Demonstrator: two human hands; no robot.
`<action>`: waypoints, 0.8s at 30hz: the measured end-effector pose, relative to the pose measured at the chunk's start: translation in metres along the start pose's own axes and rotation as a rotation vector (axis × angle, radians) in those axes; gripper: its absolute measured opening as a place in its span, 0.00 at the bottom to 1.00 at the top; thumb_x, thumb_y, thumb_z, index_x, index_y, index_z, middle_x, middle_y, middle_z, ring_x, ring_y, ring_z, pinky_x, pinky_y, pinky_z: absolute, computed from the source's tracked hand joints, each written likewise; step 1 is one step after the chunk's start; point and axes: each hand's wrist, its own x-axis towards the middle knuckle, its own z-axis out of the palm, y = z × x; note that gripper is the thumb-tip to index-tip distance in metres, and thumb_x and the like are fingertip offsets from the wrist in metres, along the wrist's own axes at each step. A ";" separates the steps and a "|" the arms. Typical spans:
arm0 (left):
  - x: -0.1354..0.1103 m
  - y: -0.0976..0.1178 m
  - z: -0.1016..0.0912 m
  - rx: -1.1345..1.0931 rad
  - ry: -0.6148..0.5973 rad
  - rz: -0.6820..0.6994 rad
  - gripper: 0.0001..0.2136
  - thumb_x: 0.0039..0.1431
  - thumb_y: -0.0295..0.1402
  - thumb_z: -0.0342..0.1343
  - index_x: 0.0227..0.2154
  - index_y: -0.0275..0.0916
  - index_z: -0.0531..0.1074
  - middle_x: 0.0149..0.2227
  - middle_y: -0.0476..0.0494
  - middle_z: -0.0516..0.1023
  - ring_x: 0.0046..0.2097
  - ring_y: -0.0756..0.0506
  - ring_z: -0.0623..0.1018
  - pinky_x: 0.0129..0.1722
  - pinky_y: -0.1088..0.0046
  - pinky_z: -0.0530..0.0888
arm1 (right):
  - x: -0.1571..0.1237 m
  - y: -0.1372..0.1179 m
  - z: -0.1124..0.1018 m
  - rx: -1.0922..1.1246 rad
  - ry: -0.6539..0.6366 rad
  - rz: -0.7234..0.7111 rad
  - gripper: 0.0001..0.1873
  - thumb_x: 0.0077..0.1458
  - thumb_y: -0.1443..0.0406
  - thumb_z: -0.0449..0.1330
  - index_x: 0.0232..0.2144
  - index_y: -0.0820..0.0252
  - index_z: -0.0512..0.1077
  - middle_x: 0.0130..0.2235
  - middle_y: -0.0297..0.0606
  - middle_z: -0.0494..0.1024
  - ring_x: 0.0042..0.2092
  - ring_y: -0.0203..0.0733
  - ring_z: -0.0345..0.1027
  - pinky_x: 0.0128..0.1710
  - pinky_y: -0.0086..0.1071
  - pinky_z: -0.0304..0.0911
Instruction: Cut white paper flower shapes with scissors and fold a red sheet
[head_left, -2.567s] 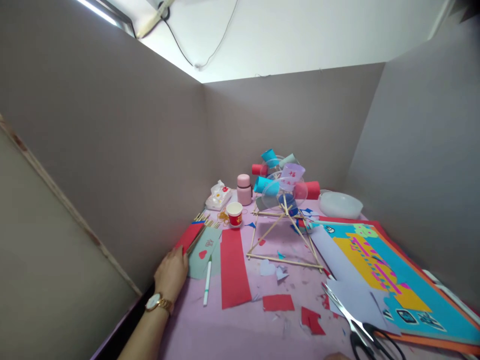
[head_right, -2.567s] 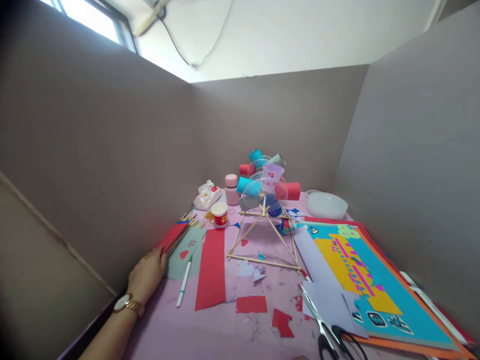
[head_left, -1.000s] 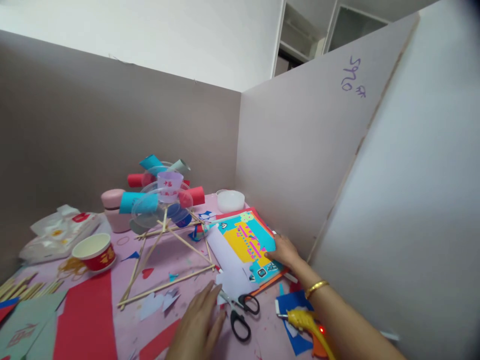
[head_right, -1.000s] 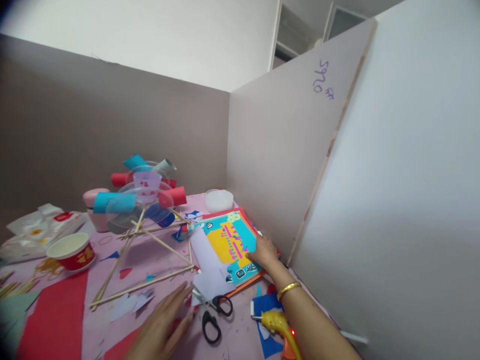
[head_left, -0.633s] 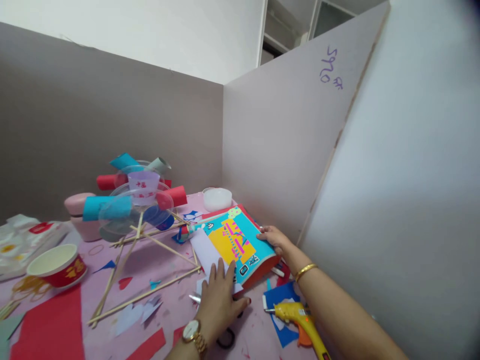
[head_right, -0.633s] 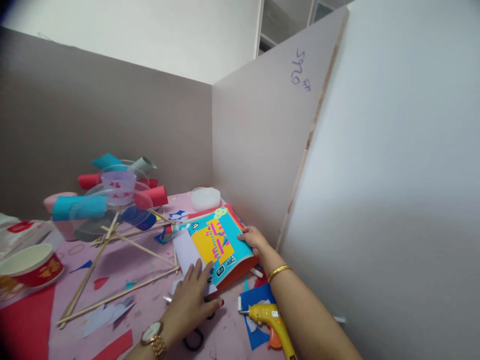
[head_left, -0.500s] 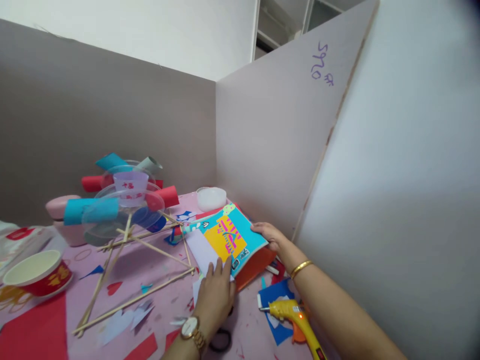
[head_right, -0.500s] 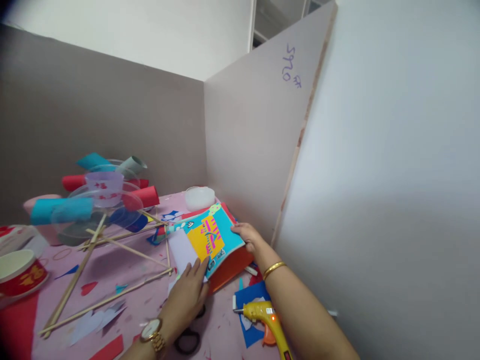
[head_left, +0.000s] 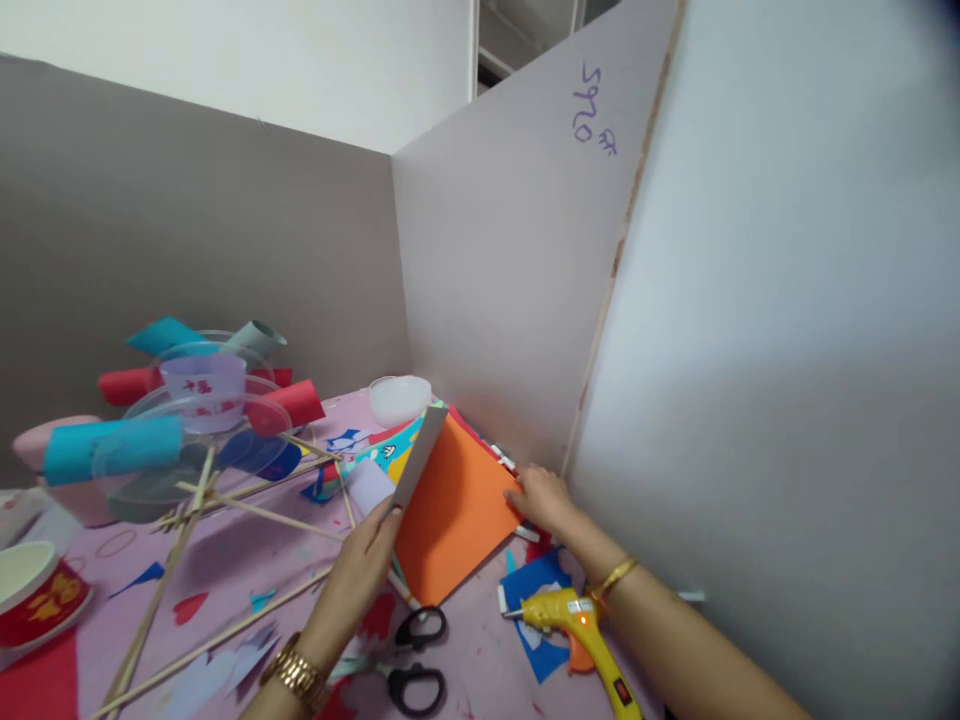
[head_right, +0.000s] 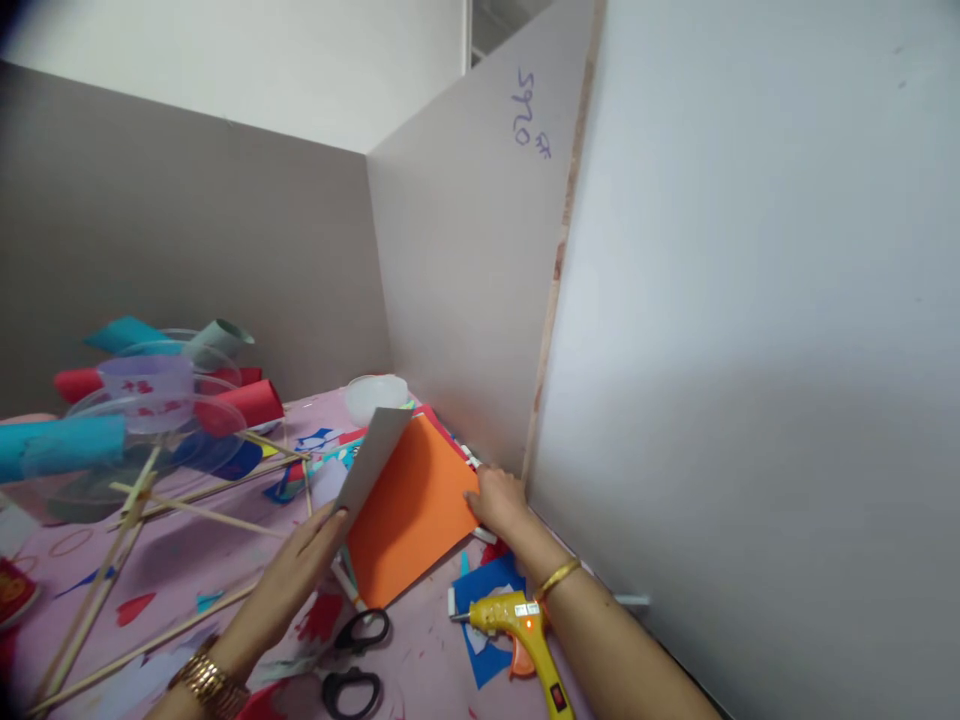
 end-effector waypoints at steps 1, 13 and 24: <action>-0.002 0.000 0.005 0.014 -0.033 0.015 0.22 0.64 0.37 0.33 0.53 0.38 0.65 0.53 0.47 0.73 0.55 0.46 0.70 0.54 0.69 0.67 | -0.004 0.000 0.001 -0.081 0.007 -0.006 0.15 0.59 0.63 0.59 0.48 0.61 0.68 0.52 0.42 0.69 0.50 0.49 0.66 0.49 0.49 0.62; -0.023 0.013 0.047 0.405 -0.270 0.044 0.23 0.61 0.35 0.44 0.58 0.31 0.60 0.60 0.30 0.61 0.61 0.32 0.59 0.57 0.55 0.59 | -0.010 0.008 0.005 -0.461 0.025 0.003 0.14 0.61 0.62 0.56 0.48 0.61 0.67 0.46 0.40 0.73 0.43 0.44 0.70 0.43 0.43 0.67; -0.022 0.026 0.057 0.452 -0.252 0.069 0.18 0.62 0.27 0.45 0.55 0.32 0.64 0.55 0.27 0.66 0.57 0.30 0.65 0.49 0.53 0.65 | -0.013 0.009 -0.004 -0.373 0.098 -0.073 0.12 0.61 0.60 0.56 0.42 0.62 0.70 0.41 0.38 0.75 0.41 0.42 0.71 0.41 0.42 0.68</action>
